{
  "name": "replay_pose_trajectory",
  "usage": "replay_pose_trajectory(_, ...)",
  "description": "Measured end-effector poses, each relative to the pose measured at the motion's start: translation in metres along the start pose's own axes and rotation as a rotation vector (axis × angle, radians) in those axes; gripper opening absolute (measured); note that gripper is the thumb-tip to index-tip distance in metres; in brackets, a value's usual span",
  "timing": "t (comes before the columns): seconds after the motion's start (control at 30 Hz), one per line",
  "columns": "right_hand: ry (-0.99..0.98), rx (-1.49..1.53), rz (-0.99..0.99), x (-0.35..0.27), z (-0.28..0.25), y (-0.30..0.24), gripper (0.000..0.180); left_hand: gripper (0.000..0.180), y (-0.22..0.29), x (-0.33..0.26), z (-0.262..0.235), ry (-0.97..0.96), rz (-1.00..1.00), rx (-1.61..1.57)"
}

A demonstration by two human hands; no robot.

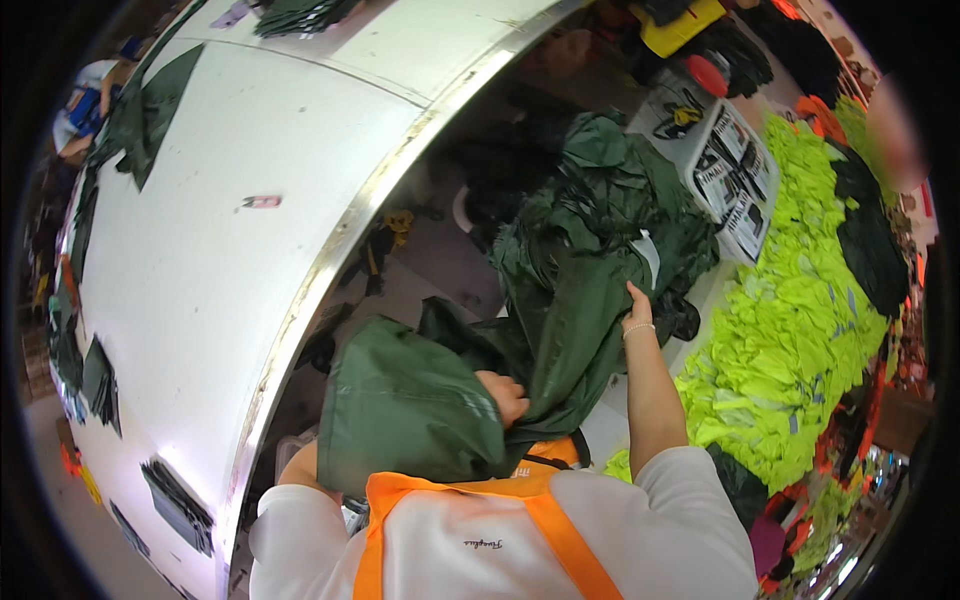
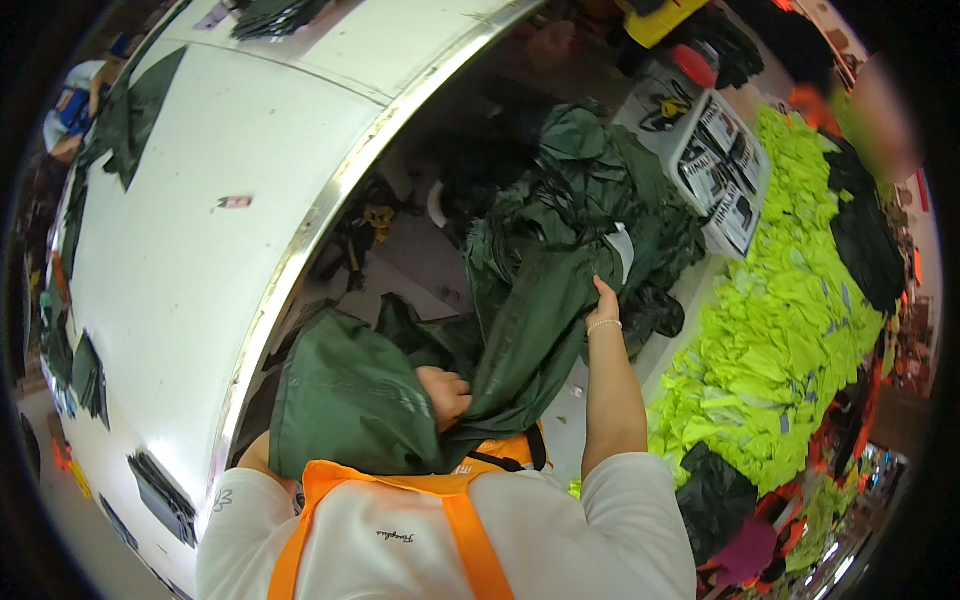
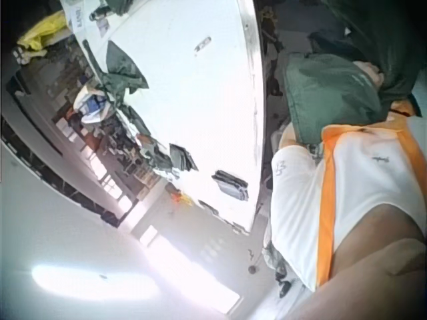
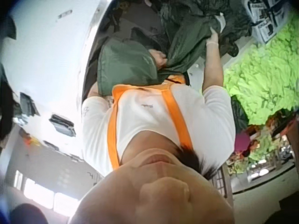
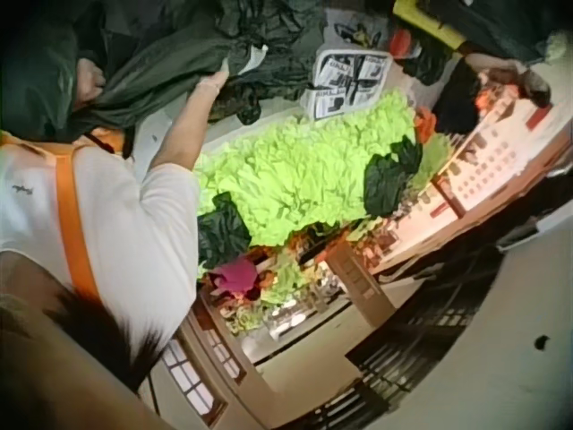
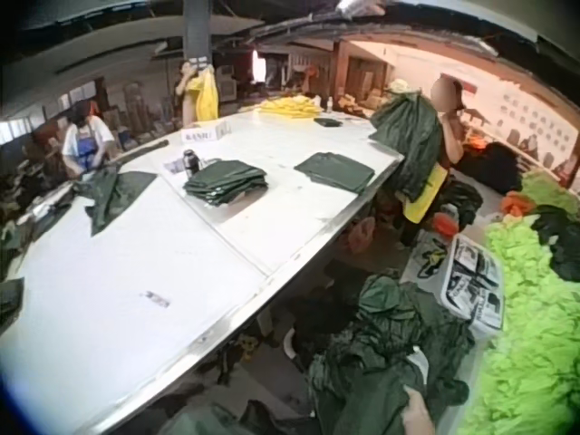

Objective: The person lays a dark green jacket flat on a table, zips the front, folds the sleeves inward, and folds the jacket into a compact rectangle. They then place the folded jacket into a plastic bag and set it aside.

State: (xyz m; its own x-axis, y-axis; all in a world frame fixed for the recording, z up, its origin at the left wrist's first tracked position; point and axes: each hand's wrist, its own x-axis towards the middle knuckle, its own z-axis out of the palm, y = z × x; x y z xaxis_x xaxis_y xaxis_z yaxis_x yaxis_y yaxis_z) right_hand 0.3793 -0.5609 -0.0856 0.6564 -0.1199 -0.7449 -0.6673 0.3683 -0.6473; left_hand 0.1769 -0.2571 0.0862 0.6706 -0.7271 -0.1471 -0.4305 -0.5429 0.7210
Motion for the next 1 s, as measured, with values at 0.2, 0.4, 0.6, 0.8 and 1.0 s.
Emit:
replay_pose_trajectory(0.2,-0.335,0.296,-0.395,-0.107,0.157,-0.057,0.027,0.034,-0.046,-0.156,0.047,1.067,-0.986,-0.146)
replay_pose_trajectory(0.4,-1.065,0.154,-0.422,-0.215,0.218,-0.094,0.056,0.027,-0.016,-0.271,0.093,-0.105,-1.399,-0.801)
replay_pose_trajectory(0.6,-1.845,-0.074,-0.486,-0.277,0.232,-0.171,0.045,0.023,-0.02,-0.283,0.002,0.383,-1.158,-0.714)
replay_pose_trajectory(0.8,-3.076,-0.68,-0.34,-0.38,0.278,-0.18,0.042,0.113,-0.067,-0.157,-0.135,1.059,-0.443,0.087)
replay_pose_trajectory(1.0,-2.947,-0.747,-0.323,-0.331,0.336,-0.209,0.045,0.042,-0.097,-0.09,-0.155,0.994,-0.413,-0.127)
